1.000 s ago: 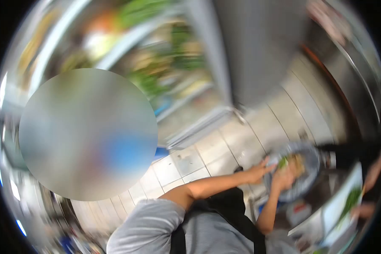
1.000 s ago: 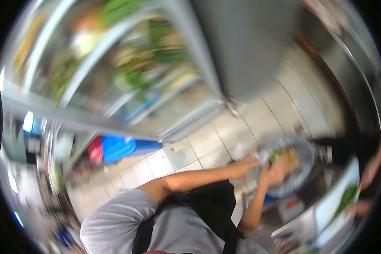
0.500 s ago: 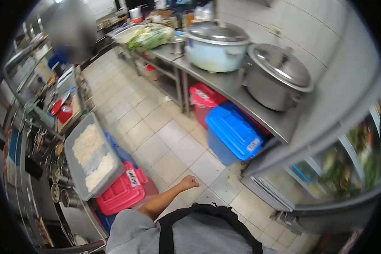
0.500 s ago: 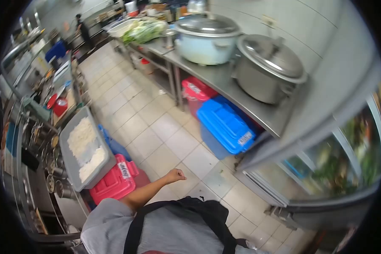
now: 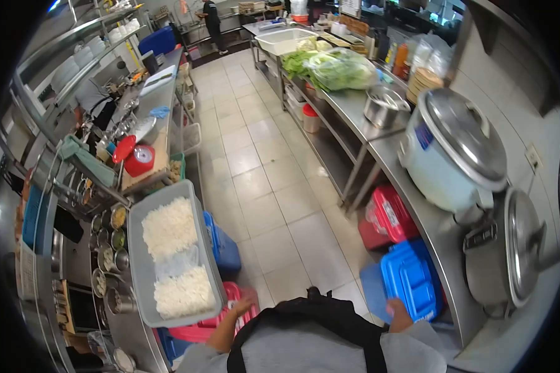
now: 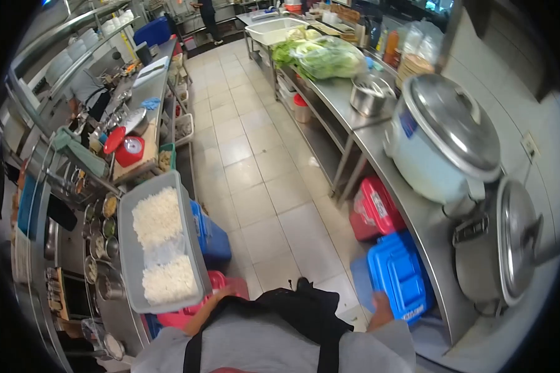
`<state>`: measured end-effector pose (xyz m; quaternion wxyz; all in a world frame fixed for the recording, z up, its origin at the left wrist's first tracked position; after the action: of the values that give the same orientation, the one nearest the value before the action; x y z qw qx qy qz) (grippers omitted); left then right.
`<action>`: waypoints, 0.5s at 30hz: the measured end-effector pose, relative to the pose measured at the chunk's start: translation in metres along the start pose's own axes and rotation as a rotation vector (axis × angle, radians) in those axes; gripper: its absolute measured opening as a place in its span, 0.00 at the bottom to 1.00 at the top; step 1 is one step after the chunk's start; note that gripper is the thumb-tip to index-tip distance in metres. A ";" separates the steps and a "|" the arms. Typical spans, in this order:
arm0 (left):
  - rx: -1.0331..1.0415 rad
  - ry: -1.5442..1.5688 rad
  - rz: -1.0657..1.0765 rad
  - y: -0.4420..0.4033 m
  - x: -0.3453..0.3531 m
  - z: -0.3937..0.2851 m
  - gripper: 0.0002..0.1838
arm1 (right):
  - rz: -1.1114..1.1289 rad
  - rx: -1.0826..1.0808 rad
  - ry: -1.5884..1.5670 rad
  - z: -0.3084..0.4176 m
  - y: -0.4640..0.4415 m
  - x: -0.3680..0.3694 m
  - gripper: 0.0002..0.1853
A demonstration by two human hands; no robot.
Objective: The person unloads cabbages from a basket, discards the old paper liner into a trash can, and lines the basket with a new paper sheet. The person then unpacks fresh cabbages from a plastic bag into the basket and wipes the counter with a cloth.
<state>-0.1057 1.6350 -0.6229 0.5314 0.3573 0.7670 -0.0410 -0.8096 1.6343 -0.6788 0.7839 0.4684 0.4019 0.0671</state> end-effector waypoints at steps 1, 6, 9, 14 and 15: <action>-0.414 0.383 0.072 0.004 -0.002 -0.003 0.15 | -0.090 -0.078 -0.159 0.090 -0.032 -0.028 0.09; -1.226 0.996 -0.166 -0.035 -0.034 0.025 0.15 | -0.247 -0.862 -0.472 0.513 -0.174 -0.094 0.13; -1.275 0.877 -0.203 -0.077 -0.048 0.074 0.16 | 0.000 -0.993 -0.563 0.701 -0.039 -0.131 0.14; -1.245 0.685 -0.258 -0.154 -0.137 0.193 0.19 | 0.254 -0.772 -0.238 0.717 -0.119 -0.083 0.18; -1.234 0.644 -0.277 -0.167 -0.161 0.222 0.20 | 0.129 -0.979 0.536 0.695 -0.139 -0.086 0.20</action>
<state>-0.0011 1.3323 -0.6356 0.3738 -0.1154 0.8075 0.4416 -0.4230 1.0431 -0.5739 0.7745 0.0400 0.4798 0.4102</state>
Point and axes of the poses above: each hand's wrist, its own y-axis away from the middle knuckle, its own x-axis out of the palm, z = x × y, the point moved 1 cm from there along -y, towards the middle knuckle, and after that the axes turned 5 degrees about -x, right-handed, at the moved point
